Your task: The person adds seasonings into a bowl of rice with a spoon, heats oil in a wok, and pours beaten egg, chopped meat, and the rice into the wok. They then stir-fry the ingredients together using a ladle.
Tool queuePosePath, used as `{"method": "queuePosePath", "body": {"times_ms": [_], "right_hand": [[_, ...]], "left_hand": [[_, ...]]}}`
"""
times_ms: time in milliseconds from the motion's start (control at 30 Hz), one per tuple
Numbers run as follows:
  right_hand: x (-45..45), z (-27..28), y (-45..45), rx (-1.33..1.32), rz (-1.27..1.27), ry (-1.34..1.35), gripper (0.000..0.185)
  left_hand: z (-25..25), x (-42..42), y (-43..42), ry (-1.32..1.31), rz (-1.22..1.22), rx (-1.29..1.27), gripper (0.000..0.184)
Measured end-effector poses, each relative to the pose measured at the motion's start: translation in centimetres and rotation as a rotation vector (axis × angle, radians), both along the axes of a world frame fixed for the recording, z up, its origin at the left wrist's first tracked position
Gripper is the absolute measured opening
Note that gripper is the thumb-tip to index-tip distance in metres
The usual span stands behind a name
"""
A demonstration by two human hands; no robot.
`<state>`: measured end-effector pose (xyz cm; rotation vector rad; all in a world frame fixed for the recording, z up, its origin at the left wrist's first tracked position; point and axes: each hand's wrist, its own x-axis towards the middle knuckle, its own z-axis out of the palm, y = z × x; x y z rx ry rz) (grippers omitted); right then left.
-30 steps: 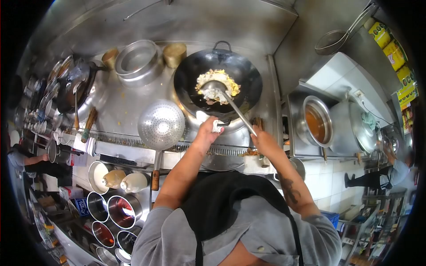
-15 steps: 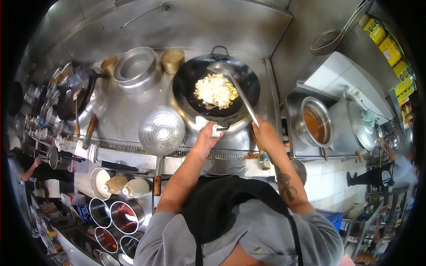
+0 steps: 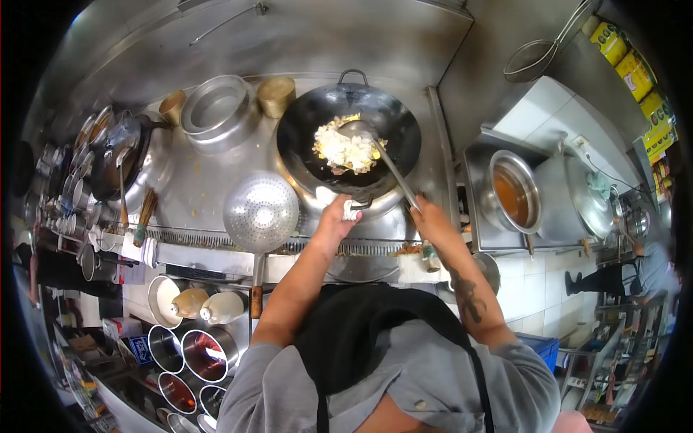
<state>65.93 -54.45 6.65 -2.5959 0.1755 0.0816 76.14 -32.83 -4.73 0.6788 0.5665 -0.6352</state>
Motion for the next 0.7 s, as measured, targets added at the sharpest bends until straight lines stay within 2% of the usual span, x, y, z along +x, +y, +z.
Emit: {"method": "queuePosePath", "body": {"times_ms": [33,133,233,333,433,500,567,667,700], "right_hand": [[0.5,0.3,0.0,-0.003,0.007,0.025,0.038],[-0.4,-0.3,0.5,0.081,-0.002,-0.191,0.037],[1.1,-2.9,-0.7,-0.036,0.092,-0.215,0.036],[1.9,-0.8,-1.3,0.215,-0.110,0.062,0.039],[3.4,-1.7,-3.2,0.195,-0.107,-0.119,0.042],[5.8,-2.1,-4.0,0.293,-0.145,-0.101,0.035],[8.1,-1.3,-3.0,0.463,-0.245,0.092,0.030],[10.5,-3.7,0.5,0.918,-0.296,0.222,0.023],[10.1,-4.0,1.1,0.903,-0.256,0.269,0.022]], "left_hand": [[0.0,0.4,-0.1,-0.011,0.001,-0.006,0.011],[-0.1,0.1,0.0,-0.009,0.008,0.000,0.011],[0.3,-0.4,-0.1,-0.003,0.001,0.002,0.011],[0.1,0.5,0.3,-0.042,-0.040,-0.033,0.011],[-0.3,0.2,0.5,-0.039,-0.073,-0.023,0.011],[0.4,0.3,0.5,-0.024,-0.083,-0.003,0.010],[1.0,0.3,0.6,0.005,-0.064,-0.027,0.009],[1.4,0.6,0.6,0.019,-0.072,-0.044,0.008],[1.3,0.5,0.6,0.024,-0.079,-0.045,0.007]]}}
